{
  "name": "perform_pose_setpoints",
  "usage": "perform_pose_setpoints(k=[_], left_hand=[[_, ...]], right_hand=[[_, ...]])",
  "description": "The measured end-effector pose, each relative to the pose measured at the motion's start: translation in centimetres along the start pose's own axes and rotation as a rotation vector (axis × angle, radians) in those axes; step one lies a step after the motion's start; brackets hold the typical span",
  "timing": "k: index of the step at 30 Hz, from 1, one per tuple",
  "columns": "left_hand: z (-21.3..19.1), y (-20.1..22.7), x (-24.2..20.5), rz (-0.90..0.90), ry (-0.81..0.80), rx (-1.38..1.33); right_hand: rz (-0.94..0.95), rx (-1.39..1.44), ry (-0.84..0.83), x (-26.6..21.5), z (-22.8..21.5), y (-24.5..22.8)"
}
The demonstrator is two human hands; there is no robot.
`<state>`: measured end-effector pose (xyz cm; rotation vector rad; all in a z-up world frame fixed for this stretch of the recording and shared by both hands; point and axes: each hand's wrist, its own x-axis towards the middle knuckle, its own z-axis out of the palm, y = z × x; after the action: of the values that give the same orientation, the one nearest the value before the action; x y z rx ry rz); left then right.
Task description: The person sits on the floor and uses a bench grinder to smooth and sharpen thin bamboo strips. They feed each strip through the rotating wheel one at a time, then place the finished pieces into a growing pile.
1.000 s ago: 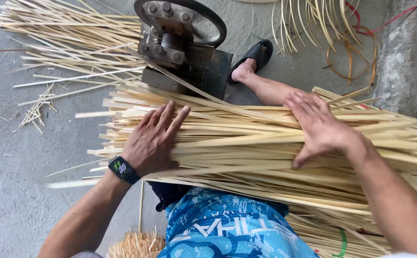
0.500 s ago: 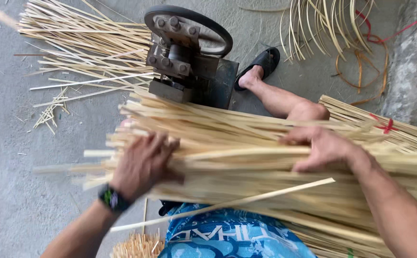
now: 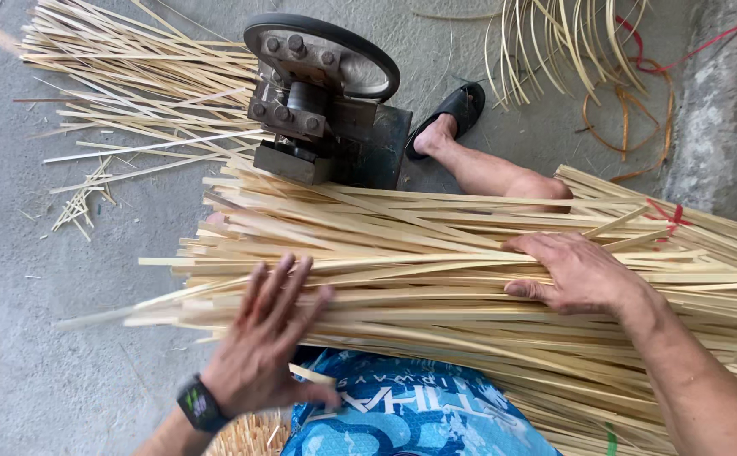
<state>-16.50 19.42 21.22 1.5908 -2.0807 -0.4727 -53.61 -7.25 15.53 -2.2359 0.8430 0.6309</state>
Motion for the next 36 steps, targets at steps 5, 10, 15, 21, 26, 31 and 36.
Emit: perform_pose_setpoints(k=[5,10,15,21,26,31,36], left_hand=[[3.9,1.2,-0.5,0.171,-0.148,0.236],[4.5,1.3,-1.6,0.186,0.036,-0.019],[1.3,0.3,-1.2,0.056,0.133,0.294],[-3.8,-5.7,-9.2,-0.242,0.305,0.534],[1.9,-7.4,-20.9,-0.773,1.129,0.252],[13.3,-6.5,-25.8,-1.219,-0.019,-0.060],[21.5,-8.0,-26.5,-1.172,0.006,-0.308]], right_hand=[[-0.006,-0.041,0.081,0.3,0.6,0.2],[-0.107,-0.029,0.122,0.2,-1.0,1.0],[0.072,-0.151,0.038,-0.9,-1.7,-0.7],[0.537,-0.181,-0.226,-5.0,-0.2,-0.7],[0.326,-0.316,0.124,-5.0,0.9,0.5],[0.052,-0.117,0.312,-3.5,-0.7,-0.2],[-0.012,-0.026,0.202,2.2,-2.9,-0.2]])
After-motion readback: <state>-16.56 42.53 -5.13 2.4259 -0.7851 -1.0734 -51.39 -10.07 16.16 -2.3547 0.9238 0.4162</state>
